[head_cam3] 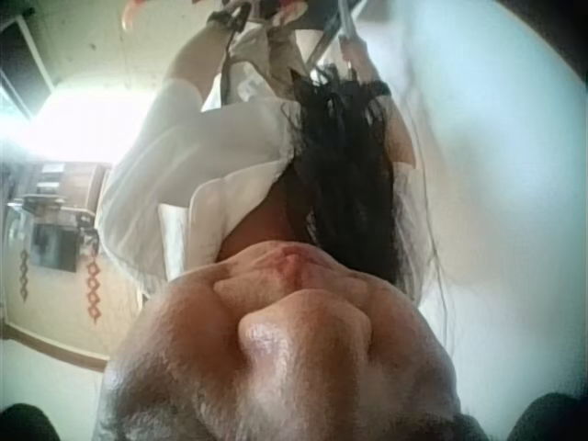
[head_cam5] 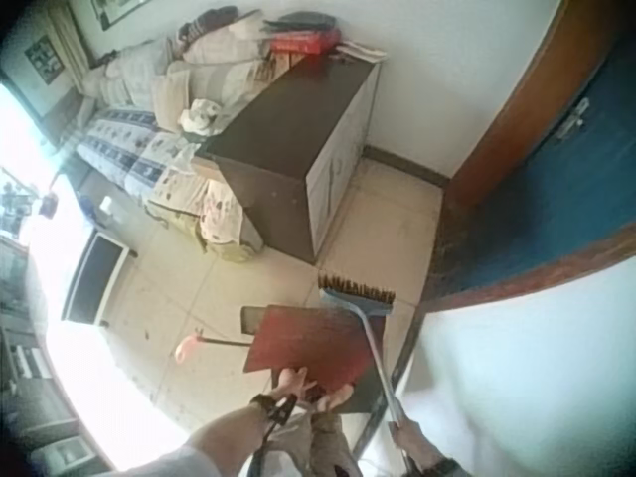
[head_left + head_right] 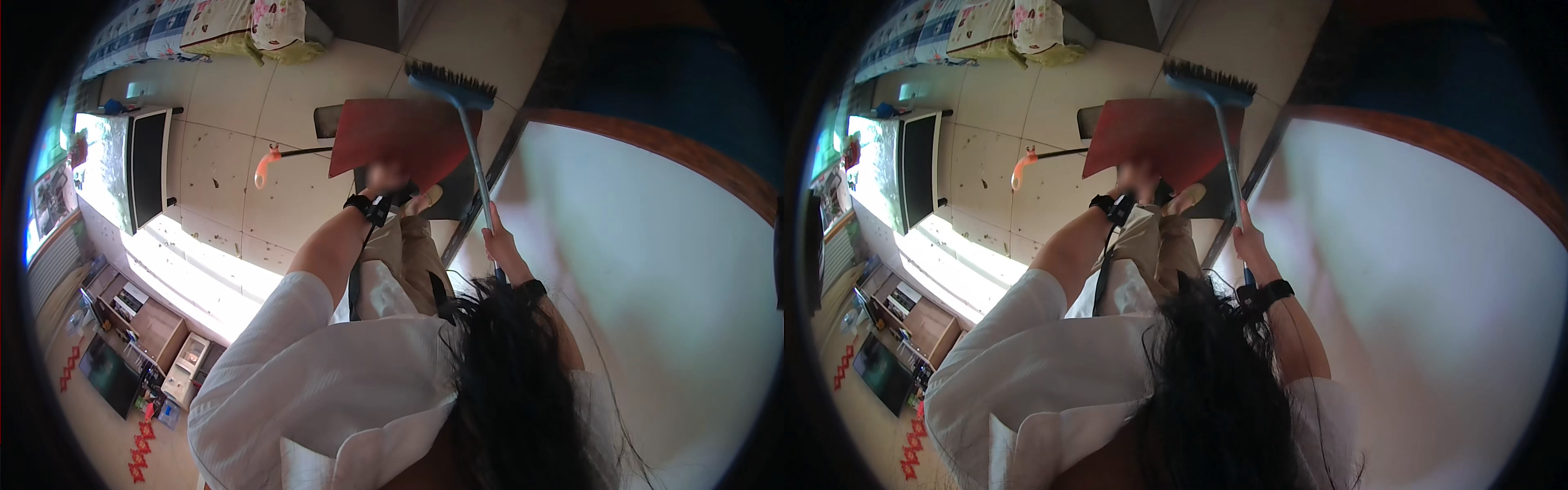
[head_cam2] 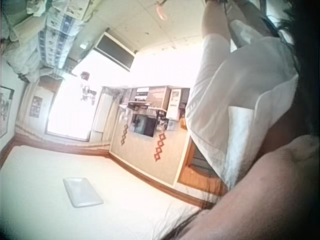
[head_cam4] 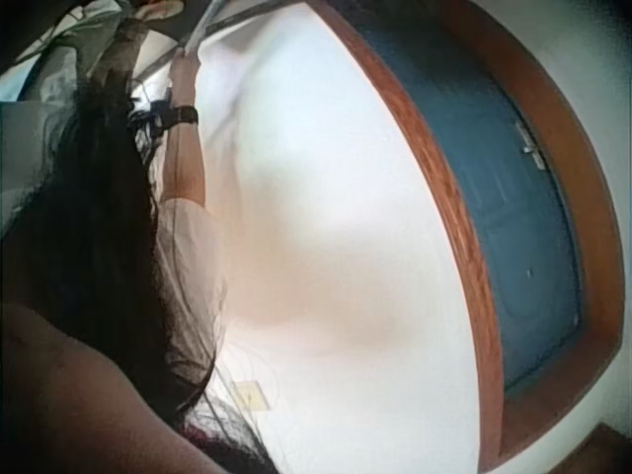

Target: Sweeping the floor with a broom and a dustpan.

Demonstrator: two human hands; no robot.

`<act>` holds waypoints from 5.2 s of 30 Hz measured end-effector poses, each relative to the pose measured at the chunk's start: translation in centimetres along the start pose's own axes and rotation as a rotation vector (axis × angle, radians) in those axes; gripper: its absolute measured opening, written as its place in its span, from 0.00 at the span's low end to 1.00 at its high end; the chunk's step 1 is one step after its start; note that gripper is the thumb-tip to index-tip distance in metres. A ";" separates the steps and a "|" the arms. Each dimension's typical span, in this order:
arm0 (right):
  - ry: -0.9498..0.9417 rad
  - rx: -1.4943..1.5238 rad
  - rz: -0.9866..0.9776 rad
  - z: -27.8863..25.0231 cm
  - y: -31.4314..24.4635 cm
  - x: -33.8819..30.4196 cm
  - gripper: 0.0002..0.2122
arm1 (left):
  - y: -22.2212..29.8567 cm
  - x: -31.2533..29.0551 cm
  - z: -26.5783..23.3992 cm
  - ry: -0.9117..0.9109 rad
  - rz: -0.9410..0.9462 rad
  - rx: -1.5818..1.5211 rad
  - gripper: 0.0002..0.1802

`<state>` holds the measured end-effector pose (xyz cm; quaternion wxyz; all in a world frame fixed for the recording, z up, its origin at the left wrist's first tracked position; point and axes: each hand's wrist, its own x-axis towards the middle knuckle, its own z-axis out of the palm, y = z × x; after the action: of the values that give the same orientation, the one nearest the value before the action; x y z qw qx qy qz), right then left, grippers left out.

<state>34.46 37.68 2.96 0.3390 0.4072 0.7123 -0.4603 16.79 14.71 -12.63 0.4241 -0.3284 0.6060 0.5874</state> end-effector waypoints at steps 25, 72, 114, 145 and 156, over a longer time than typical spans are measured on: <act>-0.014 0.234 0.103 -1.2 0.2 4.4 0.26 | 1.2 0.0 1.2 0.016 -0.088 -0.142 0.15; 0.002 0.265 0.070 2.8 3.3 2.0 0.28 | 0.8 -0.6 0.3 -0.036 -0.050 -0.123 0.15; 0.062 0.006 -0.209 5.7 6.6 -5.4 0.29 | -0.2 1.0 -0.3 0.009 -0.076 -0.044 0.12; -0.269 -0.258 0.168 -14.9 -15.1 -10.8 0.22 | -8.8 2.8 -8.6 -0.025 0.153 0.559 0.23; -0.045 -0.806 0.164 -21.2 -18.9 1.1 0.14 | -12.0 4.1 -7.5 -0.052 -0.005 0.250 0.24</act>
<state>14.84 53.14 16.52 0.5224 0.2873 0.7931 -0.1249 24.85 6.56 -21.90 0.4787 -0.2592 0.6624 0.5147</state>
